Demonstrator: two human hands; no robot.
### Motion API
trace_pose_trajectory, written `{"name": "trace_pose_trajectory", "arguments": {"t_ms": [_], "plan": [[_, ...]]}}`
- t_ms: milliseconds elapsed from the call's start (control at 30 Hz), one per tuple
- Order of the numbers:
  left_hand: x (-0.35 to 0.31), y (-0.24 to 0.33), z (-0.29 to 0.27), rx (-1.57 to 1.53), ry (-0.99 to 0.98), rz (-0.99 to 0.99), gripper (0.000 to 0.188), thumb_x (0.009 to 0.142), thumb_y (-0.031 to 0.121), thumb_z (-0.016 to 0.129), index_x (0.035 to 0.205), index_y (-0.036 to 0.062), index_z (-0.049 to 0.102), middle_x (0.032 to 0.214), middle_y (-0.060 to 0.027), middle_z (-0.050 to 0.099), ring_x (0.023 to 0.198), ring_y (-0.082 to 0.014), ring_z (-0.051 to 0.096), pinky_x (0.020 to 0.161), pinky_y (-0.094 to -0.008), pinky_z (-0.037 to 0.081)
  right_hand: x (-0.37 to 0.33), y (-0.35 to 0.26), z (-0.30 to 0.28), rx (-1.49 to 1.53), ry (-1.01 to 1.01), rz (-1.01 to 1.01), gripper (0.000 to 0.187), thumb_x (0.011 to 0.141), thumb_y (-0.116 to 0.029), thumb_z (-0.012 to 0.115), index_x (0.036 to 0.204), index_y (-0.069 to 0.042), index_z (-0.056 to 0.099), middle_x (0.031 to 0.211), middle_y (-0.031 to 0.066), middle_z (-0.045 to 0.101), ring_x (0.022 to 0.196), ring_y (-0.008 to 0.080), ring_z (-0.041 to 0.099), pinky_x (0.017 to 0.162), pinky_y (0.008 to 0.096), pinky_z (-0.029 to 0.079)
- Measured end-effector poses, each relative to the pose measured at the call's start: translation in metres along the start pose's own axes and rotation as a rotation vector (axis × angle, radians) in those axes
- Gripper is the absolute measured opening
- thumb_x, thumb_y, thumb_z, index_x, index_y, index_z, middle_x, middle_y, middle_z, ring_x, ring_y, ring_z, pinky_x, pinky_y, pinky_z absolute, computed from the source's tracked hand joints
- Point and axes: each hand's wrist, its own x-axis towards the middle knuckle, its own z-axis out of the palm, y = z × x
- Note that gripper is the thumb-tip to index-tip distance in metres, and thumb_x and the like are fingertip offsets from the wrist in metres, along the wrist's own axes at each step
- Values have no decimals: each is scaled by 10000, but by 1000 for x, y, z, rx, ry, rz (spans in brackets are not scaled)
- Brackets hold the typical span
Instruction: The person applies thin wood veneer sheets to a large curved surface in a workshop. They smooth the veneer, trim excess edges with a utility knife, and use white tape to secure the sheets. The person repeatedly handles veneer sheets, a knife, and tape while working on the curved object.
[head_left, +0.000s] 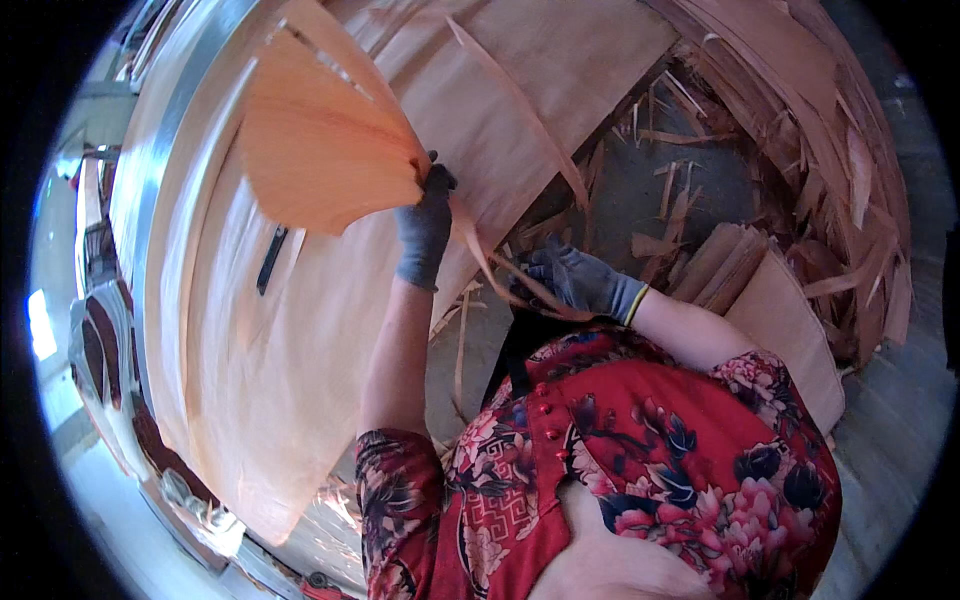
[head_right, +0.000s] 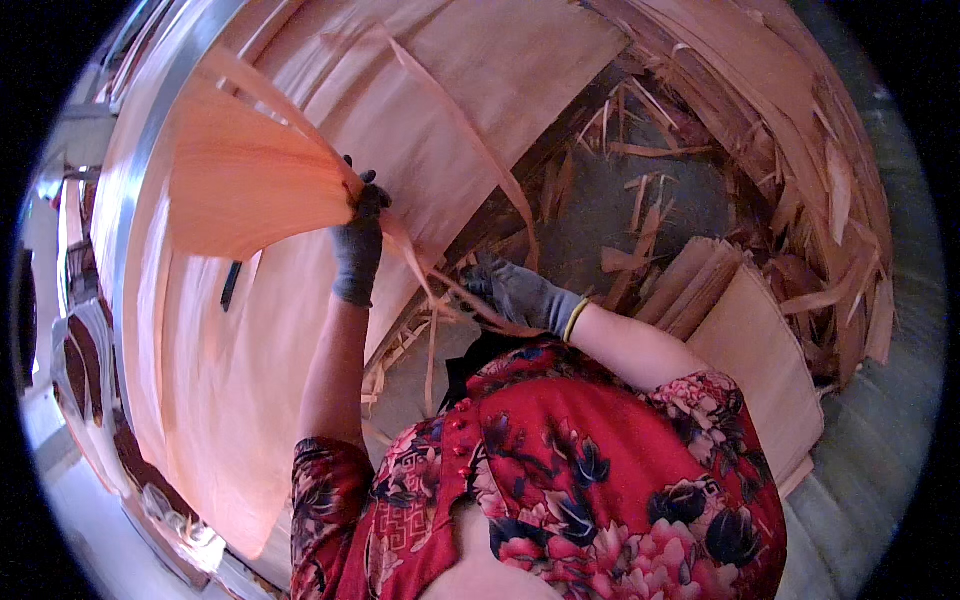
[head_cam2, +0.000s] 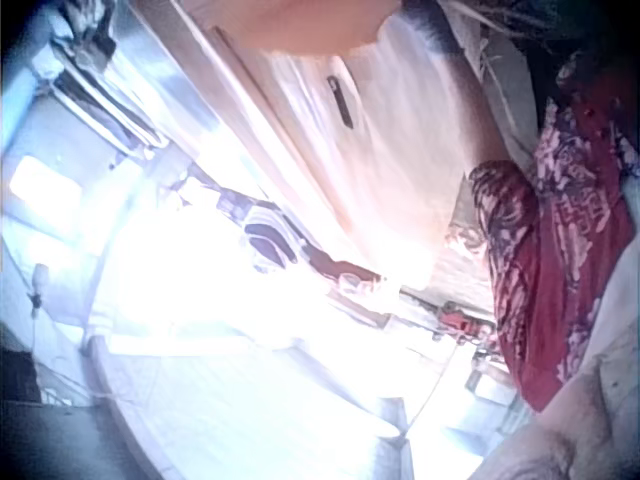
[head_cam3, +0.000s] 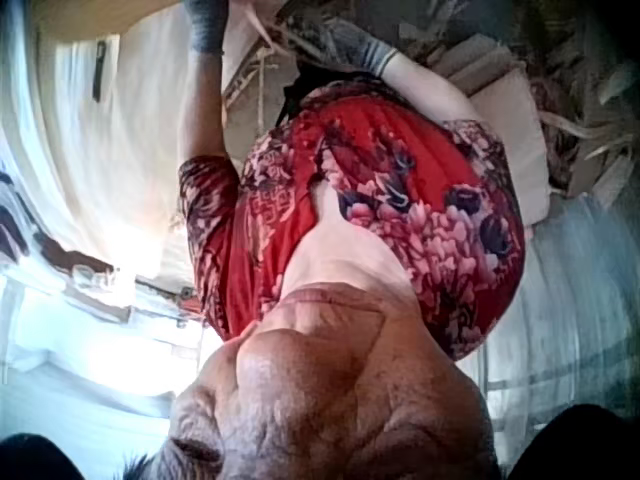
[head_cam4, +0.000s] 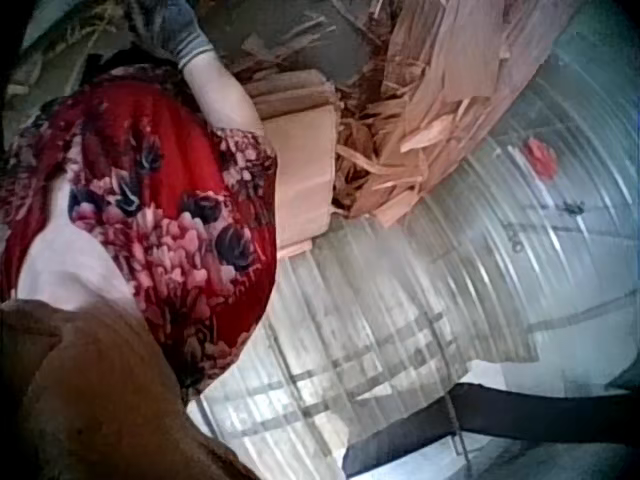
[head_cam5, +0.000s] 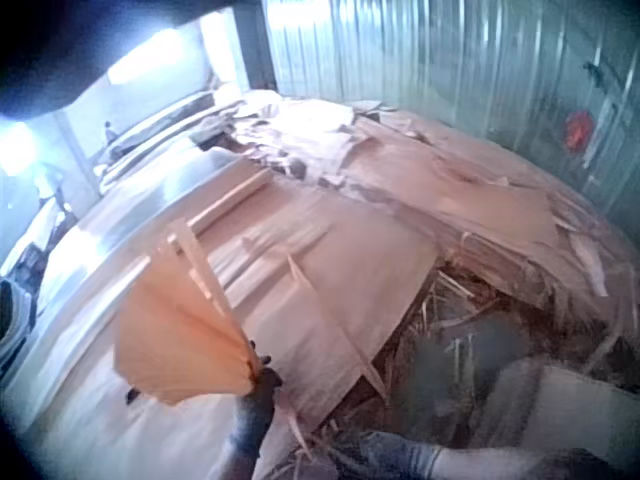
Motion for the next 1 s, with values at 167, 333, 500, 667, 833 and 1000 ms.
{"name": "trace_pose_trajectory", "arguments": {"t_ms": [167, 333, 500, 667, 833, 1000], "plan": [[13, -25, 17, 122, 27, 59, 220, 842, 100, 504, 986, -47, 583, 702, -56, 553, 624, -132, 504, 582, -268, 421, 17, 1, 30, -78, 41, 314, 339, 884, -373, 509, 813, -60, 616, 782, 27, 584, 681, 132, 515, 641, 245, 416], [18, -37, 25, 292, 125, 347, 312, 808, 82, 510, 1083, -67, 523, 744, -95, 567, 658, -194, 526, 608, -320, 416, 13, 16, 48, 142, -108, 542, 372, 811, -375, 593, 884, -11, 614, 770, 50, 593, 658, 176, 534, 638, 301, 459], [23, -41, 25, 804, 110, 709, 762, 609, 17, 535, 1294, -116, 229, 633, -66, 438, 597, -251, 465, 570, -382, 375, 1, 81, 5, -1111, 41, 478, 290, 839, -294, 469, 861, -65, 647, 782, 158, 639, 657, 284, 620, 588, 408, 478], [28, -44, 39, 710, 102, 475, 192, 832, 121, 474, 932, -43, 458, 587, -54, 405, 554, -212, 412, 510, -341, 329, 8, 172, 26, -325, 311, 716, 301, 858, -269, 467, 1086, -78, 514, 1002, 133, 548, 877, 275, 519, 744, 388, 413], [34, -59, 54, 836, 8, 426, 652, 730, -5, 513, 1320, -112, 257, 703, -92, 434, 597, -229, 437, 518, -327, 381, -39, 157, -2, -492, 429, 798, 605, 803, -354, 536, 1303, -67, 352, 1300, 214, 386, 1187, 341, 390, 971, 413, 322], [35, -64, 40, 609, 168, 588, 622, 805, 97, 485, 1349, -61, 226, 1092, -288, 521, 940, -399, 527, 806, -446, 433, -73, 49, -114, -1227, 576, 896, 673, 686, -471, 669, 1128, 8, 498, 1146, 201, 518, 1040, 322, 505, 868, 384, 406]]}}
